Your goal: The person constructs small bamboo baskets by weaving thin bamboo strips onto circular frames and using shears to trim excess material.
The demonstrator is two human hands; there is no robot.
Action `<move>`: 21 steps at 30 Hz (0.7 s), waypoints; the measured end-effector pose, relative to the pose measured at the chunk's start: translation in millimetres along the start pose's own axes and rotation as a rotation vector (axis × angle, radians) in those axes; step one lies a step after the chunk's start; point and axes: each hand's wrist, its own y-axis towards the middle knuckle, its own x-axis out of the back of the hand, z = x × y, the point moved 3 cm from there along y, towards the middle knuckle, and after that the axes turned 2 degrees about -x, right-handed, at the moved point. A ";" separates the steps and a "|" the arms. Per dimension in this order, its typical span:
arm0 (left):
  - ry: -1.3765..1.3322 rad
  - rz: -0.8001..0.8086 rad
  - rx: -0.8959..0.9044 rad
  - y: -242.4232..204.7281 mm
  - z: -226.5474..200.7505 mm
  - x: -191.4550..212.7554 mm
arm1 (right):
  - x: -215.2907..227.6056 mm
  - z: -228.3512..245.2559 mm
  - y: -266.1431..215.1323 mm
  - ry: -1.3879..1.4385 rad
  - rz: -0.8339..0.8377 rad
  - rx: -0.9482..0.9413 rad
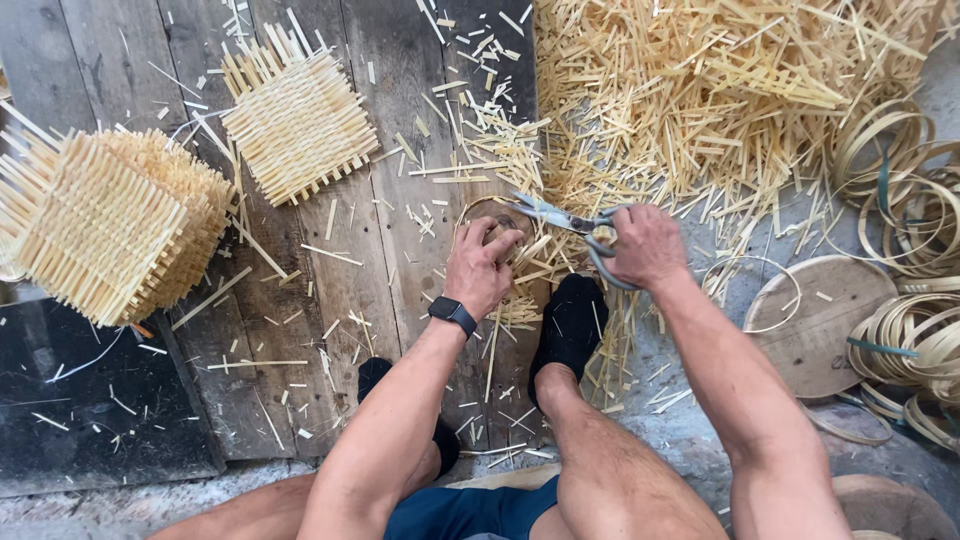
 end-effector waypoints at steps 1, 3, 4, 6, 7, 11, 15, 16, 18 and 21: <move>0.002 -0.006 -0.003 0.5 -0.5 1.3 | 7.2 9.4 4.9 -0.028 -0.090 0.038; -0.001 0.043 -0.033 2.2 2.0 4.3 | 12.0 24.1 11.0 -0.051 -0.206 0.075; -0.001 0.070 -0.046 1.5 3.0 5.5 | 8.9 28.6 12.5 -0.046 -0.233 0.074; 0.027 0.079 -0.092 2.2 2.2 7.9 | -8.0 26.5 17.5 -0.044 -0.072 0.034; 0.040 0.085 -0.118 3.5 1.5 9.1 | -20.1 20.1 17.9 -0.048 0.119 -0.010; 0.054 0.179 -0.084 10.7 3.9 15.6 | -37.4 -21.4 3.8 0.083 0.394 -0.203; 0.063 0.138 0.224 14.7 0.6 24.9 | -30.0 -60.3 -15.5 0.059 0.230 -0.560; 0.064 0.110 0.393 13.8 0.8 24.8 | -29.5 -64.6 -17.3 0.041 0.194 -0.663; 0.038 0.063 0.445 14.5 2.5 24.6 | -27.1 -68.2 -21.2 0.054 0.224 -0.784; 0.047 0.050 0.560 9.7 25.4 21.4 | -12.8 -43.7 -29.2 0.212 0.245 -0.762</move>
